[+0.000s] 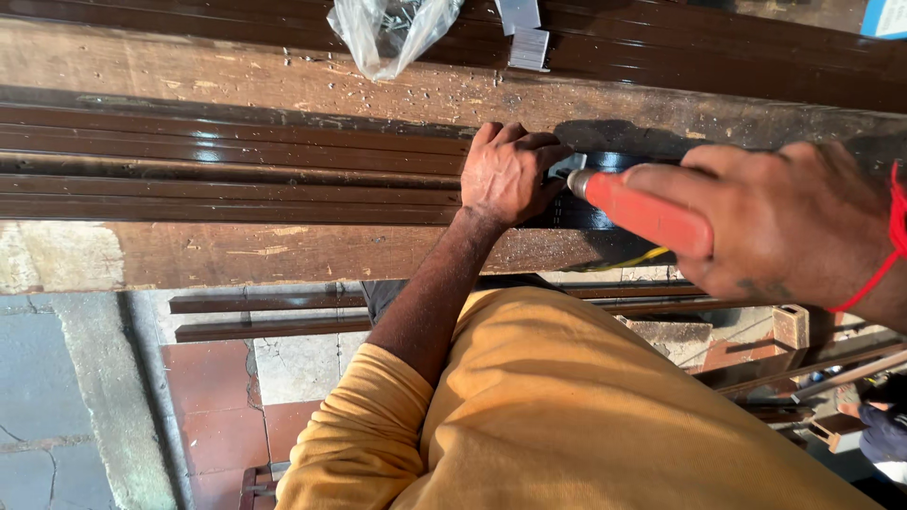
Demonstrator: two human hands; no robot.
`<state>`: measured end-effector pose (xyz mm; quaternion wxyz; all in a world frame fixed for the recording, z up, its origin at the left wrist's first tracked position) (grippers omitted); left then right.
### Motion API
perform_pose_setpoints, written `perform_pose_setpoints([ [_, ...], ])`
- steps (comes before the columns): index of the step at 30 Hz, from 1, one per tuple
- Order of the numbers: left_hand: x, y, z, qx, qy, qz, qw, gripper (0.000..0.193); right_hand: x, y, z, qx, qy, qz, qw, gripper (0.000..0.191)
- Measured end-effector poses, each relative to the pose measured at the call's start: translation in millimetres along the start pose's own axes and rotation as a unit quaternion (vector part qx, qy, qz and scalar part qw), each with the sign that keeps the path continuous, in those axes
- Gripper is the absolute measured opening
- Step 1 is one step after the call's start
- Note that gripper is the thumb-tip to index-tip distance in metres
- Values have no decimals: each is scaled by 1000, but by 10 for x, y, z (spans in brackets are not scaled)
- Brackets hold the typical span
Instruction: The person uses a corded electric drill to drive screws into small metal brackets attached to long wooden planks. They repeatedly pick up screws from a plastic bag, position them in the brackets, and secure them with the drill.
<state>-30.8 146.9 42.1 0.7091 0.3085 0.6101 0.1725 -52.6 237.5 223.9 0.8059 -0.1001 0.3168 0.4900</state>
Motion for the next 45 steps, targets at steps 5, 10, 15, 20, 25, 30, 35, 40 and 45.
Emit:
perform_pose_setpoints([
  [5,2,0,25,3,13,20,1000,41,-83,-19,73,-4,51,-43,998,83],
  [10,-42,64,43,-2,7,3,1000,43,-212,-144,215,0,106,-66,992,60],
  [15,-46,165,24,-6,-33,-53,998,50,-83,75,604,51,150,-180,971,75],
  [20,31,97,-117,-13,-72,-102,992,54,337,127,1243,57,311,-455,833,69],
  [25,84,10,-295,-8,-94,-165,982,58,1455,73,1670,342,137,-488,791,75],
  [30,80,-17,-287,-2,-105,-152,983,66,1361,-168,1680,125,367,-477,789,75],
  [35,-145,94,-121,49,33,-122,991,56,1739,-175,1404,233,223,-490,810,82],
  [40,-514,-161,162,82,205,-57,974,24,1669,-203,1055,217,118,-461,853,90],
  [45,-1167,-993,133,-51,364,-48,929,6,1631,-218,951,232,41,-469,851,75],
])
Point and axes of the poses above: each hand's wrist, its own z-axis away from the middle knuckle, its own x-axis out of the palm, y = z × x, the point moved 9 cm from there along -z, towards the middle knuckle, and after that the axes turned 3 degrees about -y, right-handed, at the moved point
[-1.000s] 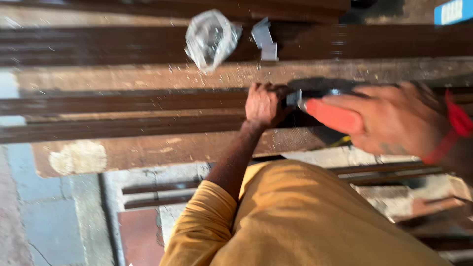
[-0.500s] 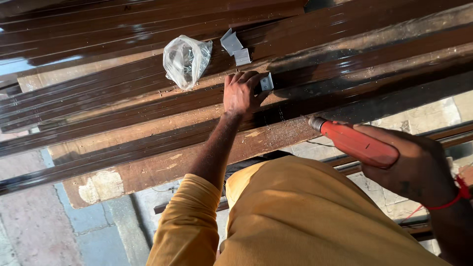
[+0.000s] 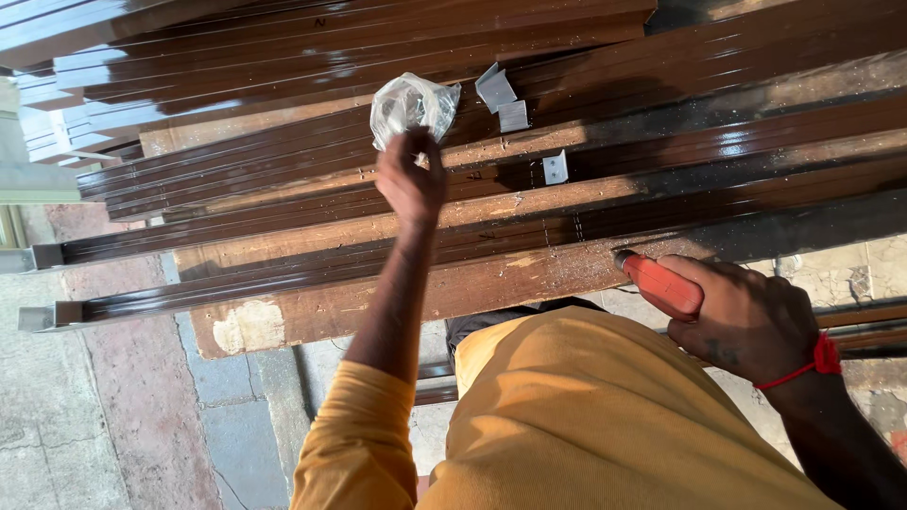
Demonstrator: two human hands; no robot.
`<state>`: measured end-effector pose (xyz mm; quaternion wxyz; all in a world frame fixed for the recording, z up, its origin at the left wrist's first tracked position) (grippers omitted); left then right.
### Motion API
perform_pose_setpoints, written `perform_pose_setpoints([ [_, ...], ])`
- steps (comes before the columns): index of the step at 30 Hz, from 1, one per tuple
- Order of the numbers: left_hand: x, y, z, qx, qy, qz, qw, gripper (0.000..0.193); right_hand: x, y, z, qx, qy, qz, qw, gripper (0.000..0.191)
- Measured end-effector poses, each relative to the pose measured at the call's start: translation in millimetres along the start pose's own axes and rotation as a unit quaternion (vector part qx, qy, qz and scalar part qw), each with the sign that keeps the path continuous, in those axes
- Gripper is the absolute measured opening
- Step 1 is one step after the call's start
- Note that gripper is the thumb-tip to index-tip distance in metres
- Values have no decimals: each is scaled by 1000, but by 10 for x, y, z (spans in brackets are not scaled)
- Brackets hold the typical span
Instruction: The person uses a corded electric drill to drive screws into small metal brackets attached to long wooden planks. They repeatedly pick up screws from a plastic bag, position them in the brackets, and secure them with the drill.
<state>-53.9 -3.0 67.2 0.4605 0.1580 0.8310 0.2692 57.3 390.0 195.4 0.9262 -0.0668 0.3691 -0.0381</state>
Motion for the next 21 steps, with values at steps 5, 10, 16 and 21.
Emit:
perform_pose_setpoints([
  [5,78,-330,-555,-37,-110,-91,989,13,32,-33,-53,6,-44,17,999,78],
  [10,439,-298,-748,-75,-303,-199,929,19,-60,-110,-47,-27,26,-6,999,73],
  [16,446,-150,-781,-16,-290,-211,933,24,-113,-125,39,-20,53,1,998,73],
  [21,421,-168,-786,14,-257,-191,947,13,-104,-94,37,-12,36,-9,999,76],
])
Point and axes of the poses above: each hand's wrist, its own z-axis away from the middle knuckle, its own x-axis out of the palm, y = z × x, the point moved 9 cm from there along -z, towards the middle knuckle, and after that the axes turned 3 degrees about -y, right-handed, at the moved point
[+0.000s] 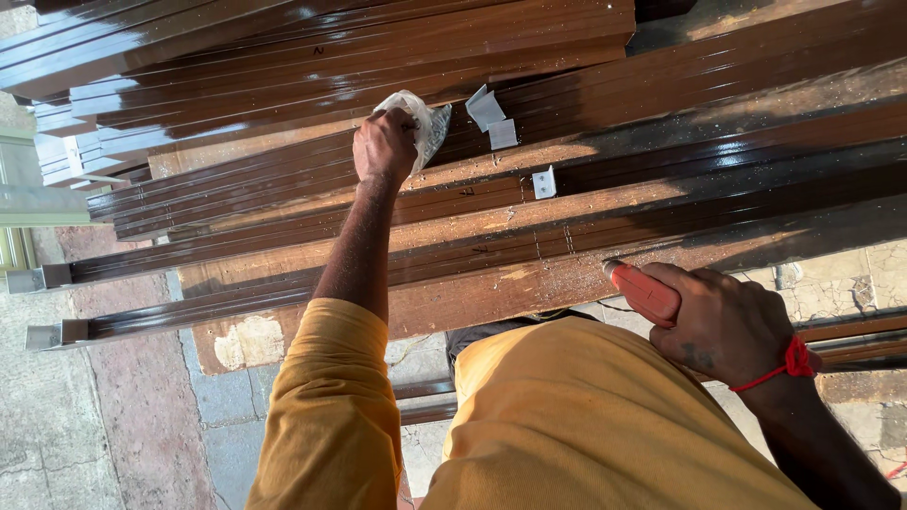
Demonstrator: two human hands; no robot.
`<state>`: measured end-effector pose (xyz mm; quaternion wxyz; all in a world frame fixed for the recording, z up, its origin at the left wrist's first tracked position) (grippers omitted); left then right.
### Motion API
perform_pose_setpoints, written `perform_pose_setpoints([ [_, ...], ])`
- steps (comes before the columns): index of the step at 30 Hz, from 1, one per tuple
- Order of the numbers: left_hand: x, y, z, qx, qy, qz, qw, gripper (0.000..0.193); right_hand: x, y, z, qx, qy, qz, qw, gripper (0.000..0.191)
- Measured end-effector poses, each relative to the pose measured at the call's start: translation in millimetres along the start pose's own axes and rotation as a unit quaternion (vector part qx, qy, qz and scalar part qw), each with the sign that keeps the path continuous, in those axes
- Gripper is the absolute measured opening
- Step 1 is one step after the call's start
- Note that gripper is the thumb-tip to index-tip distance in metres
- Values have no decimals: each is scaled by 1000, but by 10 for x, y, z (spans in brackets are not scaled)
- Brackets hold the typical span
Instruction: The person uses a corded electric drill to drive screws into small metal brackets attached to long wooden planks. They repeatedly pick up screws from a plastic bag, position them in the brackets, and secure them with the drill.
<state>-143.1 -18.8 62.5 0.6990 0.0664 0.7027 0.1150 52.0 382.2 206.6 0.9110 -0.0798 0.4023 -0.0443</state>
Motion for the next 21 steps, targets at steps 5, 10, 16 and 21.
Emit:
perform_pose_setpoints([
  [5,-61,-132,52,-37,25,90,995,8,28,32,-37,-23,-16,-10,1000,69],
  [10,-392,-206,456,-119,206,293,926,7,59,109,-70,-62,-35,-107,992,74],
  [16,217,328,947,-221,60,751,619,14,-241,132,17,-178,103,-60,977,73],
  [21,455,900,1282,-231,-47,888,394,22,-477,107,215,-253,124,-291,914,76],
])
Point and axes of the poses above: each hand's wrist, its own z-axis away from the middle knuckle, its own x-axis out of the palm, y = z × x, the point moved 9 cm from there along -z, towards the middle knuckle, and after that the axes turned 3 degrees about -y, right-handed, at the moved point
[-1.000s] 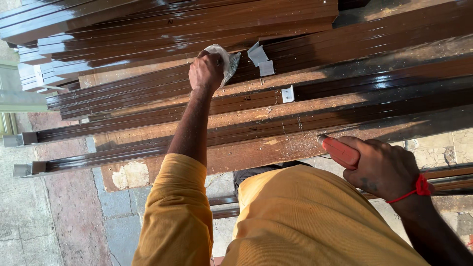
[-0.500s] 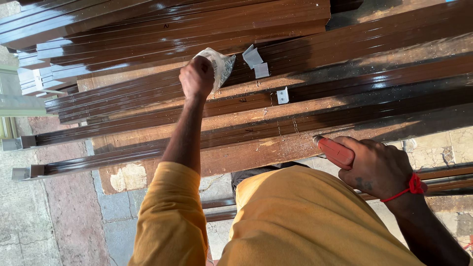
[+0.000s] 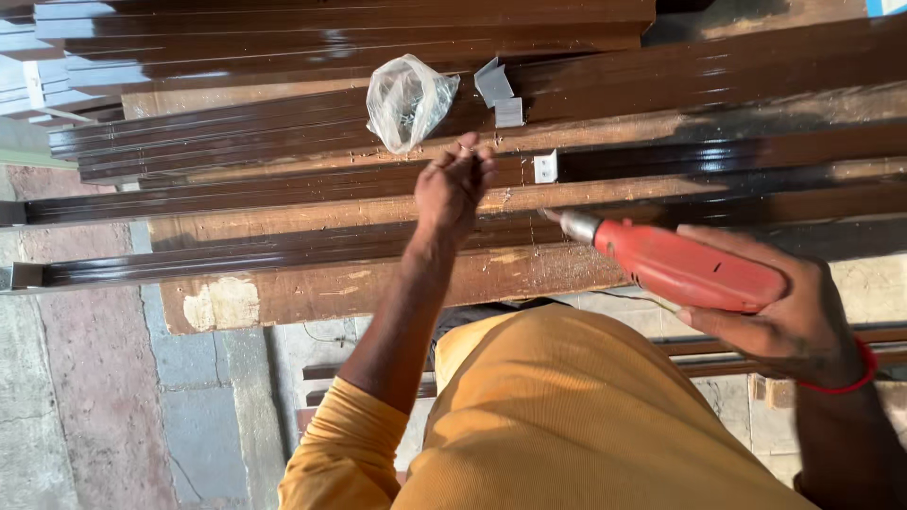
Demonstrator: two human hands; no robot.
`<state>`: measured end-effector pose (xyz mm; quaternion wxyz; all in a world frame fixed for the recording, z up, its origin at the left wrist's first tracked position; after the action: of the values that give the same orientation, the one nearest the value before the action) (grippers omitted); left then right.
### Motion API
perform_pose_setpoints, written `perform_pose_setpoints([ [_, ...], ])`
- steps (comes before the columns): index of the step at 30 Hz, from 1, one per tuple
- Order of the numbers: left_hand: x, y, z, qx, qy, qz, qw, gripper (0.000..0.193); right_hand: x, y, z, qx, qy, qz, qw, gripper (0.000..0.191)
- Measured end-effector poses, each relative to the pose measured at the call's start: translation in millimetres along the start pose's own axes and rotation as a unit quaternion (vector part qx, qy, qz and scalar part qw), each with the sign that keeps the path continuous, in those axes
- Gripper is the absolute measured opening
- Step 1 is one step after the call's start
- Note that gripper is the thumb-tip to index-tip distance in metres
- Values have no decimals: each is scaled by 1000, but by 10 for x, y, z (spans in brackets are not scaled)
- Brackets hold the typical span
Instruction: The person uses a corded electric drill to drive screws into small metal brackets attached to long wooden planks. They repeatedly pick up screws from a plastic bag, position them in the brackets, and secure them with the drill.
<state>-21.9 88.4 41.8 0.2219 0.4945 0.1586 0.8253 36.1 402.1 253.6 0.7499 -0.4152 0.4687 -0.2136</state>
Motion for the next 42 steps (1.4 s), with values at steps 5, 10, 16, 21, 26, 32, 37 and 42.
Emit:
perform_pose_setpoints([
  [5,158,-276,152,-42,-4,64,997,21,100,-78,-79,-36,85,-133,987,74],
  [10,287,-296,203,-52,-51,77,994,24,179,-96,-142,-57,80,-110,989,72],
  [16,333,-291,306,-45,-76,66,994,24,185,-14,-108,1,62,-157,986,74],
  [21,331,-318,324,-8,-77,7,997,23,146,-19,-54,-8,62,-154,986,74],
  [26,464,-294,287,59,-135,-146,978,35,105,-171,-47,-26,91,-145,985,76],
  [32,300,115,-103,166,-120,-902,381,94,110,-559,-123,-4,94,90,992,71],
  [37,-109,96,-332,56,-155,-924,344,70,383,-701,-337,27,58,189,980,70],
  [42,-158,113,-261,98,-149,-918,354,58,580,-815,-562,59,47,222,972,69],
])
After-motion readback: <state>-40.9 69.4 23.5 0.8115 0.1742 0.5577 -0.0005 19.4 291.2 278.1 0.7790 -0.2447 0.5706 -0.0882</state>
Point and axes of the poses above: each hand's wrist, its own z-axis away from the middle knuckle, its own x-axis out of the palm, y = z × x, the point moved 9 cm from there along -z, towards the middle knuckle, and after that the axes turned 3 degrees about -y, right-handed, at the moved point
